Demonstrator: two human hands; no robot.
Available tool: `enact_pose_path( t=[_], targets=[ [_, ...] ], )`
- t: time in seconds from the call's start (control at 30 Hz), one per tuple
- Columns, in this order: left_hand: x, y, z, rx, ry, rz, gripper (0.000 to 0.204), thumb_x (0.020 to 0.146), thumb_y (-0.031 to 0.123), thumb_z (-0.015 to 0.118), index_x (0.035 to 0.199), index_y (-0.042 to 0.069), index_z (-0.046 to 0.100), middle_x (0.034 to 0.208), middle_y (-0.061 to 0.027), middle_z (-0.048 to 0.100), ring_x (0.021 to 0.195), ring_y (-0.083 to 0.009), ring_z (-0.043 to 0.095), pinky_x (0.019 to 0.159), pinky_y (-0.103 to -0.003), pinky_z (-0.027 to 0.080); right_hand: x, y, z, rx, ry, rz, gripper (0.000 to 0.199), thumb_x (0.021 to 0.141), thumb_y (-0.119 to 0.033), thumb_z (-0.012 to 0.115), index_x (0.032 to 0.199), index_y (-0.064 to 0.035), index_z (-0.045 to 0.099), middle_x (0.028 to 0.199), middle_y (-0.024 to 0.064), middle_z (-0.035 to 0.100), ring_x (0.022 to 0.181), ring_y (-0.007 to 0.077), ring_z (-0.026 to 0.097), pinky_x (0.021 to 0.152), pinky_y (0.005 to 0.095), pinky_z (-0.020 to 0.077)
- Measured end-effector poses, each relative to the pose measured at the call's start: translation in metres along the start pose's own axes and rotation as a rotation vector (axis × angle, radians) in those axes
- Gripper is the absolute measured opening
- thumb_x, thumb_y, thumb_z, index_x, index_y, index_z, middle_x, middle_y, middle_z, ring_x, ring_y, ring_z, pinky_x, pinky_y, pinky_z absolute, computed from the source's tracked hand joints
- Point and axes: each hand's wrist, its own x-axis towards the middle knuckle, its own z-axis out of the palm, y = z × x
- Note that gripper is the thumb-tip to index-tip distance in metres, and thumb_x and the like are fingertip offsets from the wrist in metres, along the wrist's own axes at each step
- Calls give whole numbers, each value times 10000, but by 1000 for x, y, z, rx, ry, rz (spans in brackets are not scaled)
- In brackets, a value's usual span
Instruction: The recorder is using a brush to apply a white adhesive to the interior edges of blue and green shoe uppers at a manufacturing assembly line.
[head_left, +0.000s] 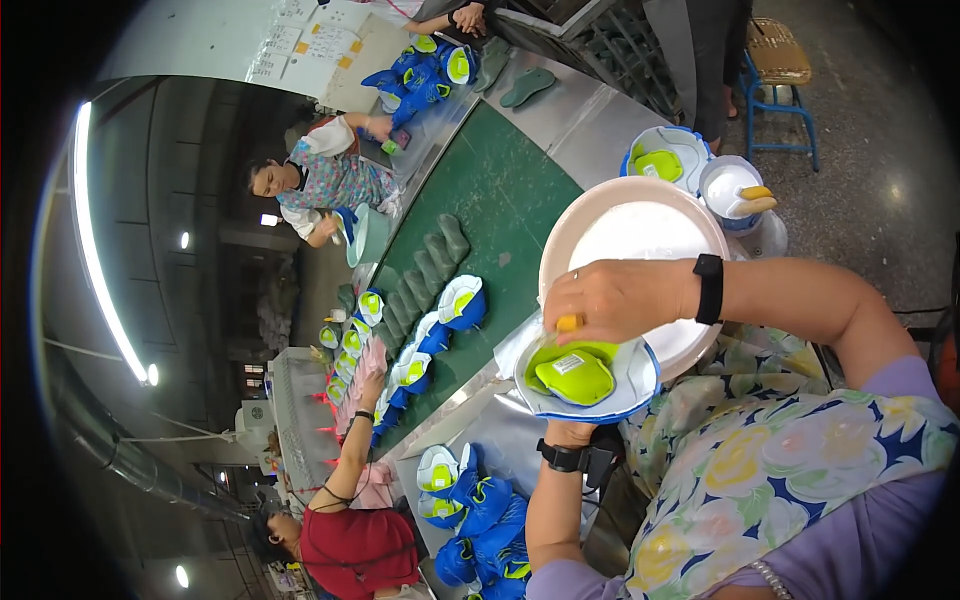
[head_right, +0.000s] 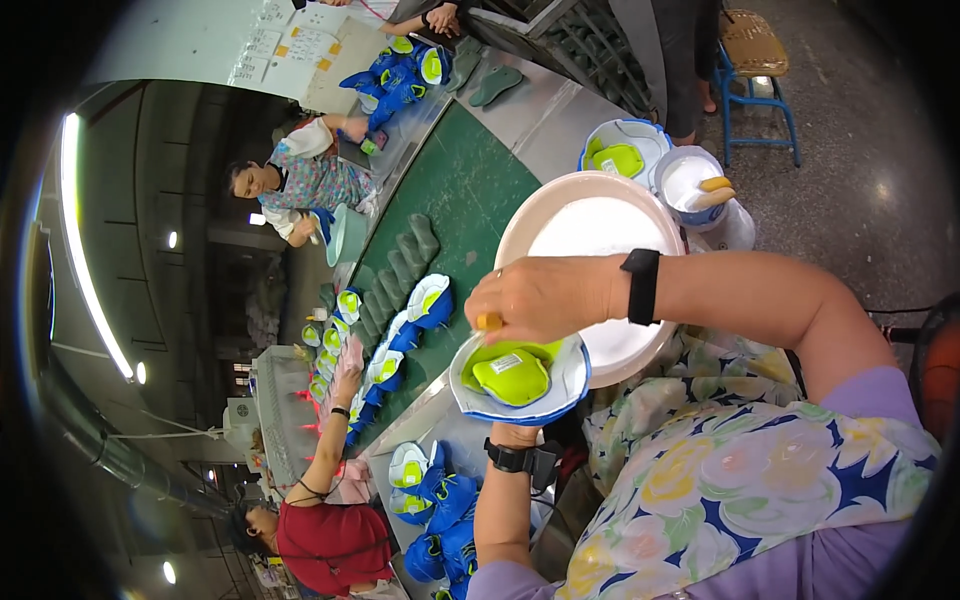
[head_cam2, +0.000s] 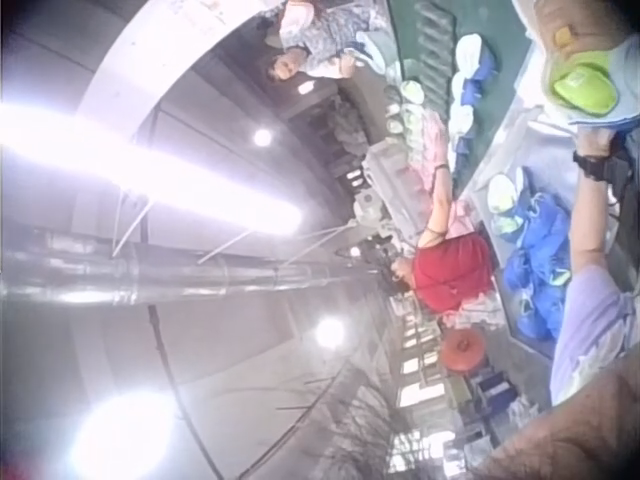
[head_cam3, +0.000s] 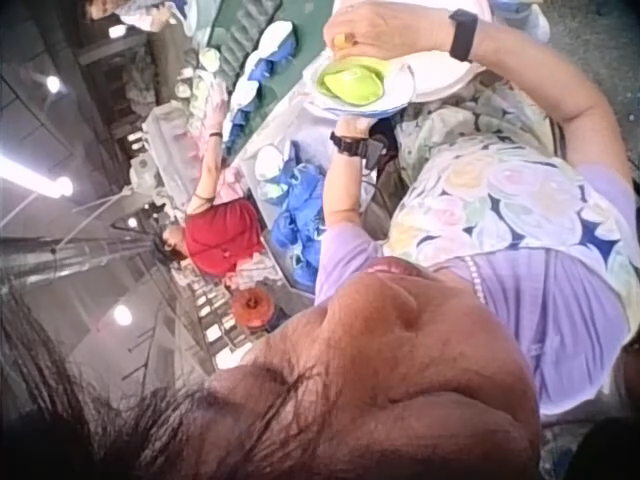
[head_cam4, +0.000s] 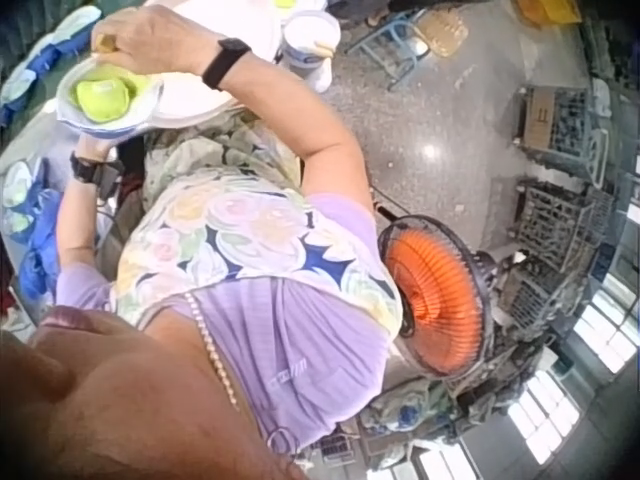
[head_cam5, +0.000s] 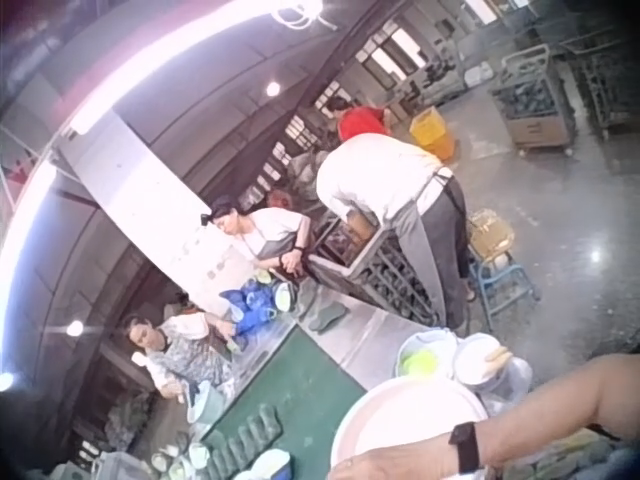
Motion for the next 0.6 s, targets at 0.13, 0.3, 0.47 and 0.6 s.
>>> enact_pose_path(
  t=[0.13, 0.3, 0.47, 0.6],
  targets=[
    [-3, 11, -3, 90, 24, 60, 486, 1002, 419, 454, 1358, 93, 507, 1298, -114, 597, 1140, -282, 608, 985, -478, 503, -1, 5, -13, -39, -35, 274, 192, 896, -215, 654, 908, -26, 619, 849, 138, 666, 772, 326, 660, 706, 377, 524],
    [-6, 22, -9, 192, 52, 139, 465, 1007, 387, 461, 1361, 88, 500, 1295, -114, 595, 1128, -275, 613, 973, -469, 511, -1, 4, -28, 1, -241, 599, 249, 867, -230, 657, 912, 13, 623, 778, 179, 660, 686, 332, 655, 636, 383, 495],
    [-12, 25, -18, 273, 100, 244, 445, 1011, 354, 469, 1364, 84, 494, 1292, -114, 593, 1116, -267, 618, 961, -461, 519, -7, -1, -39, -17, -326, 746, 243, 869, -214, 659, 954, 13, 634, 840, 183, 684, 709, 317, 660, 668, 377, 502],
    [-9, 17, 10, 398, 211, 299, 402, 1012, 257, 481, 1367, 69, 490, 1271, -107, 600, 1077, -248, 636, 920, -432, 548, 0, -6, -24, 60, 94, 285, 150, 905, -156, 621, 939, -26, 555, 860, 163, 645, 801, 332, 637, 707, 385, 495]
  ],
)
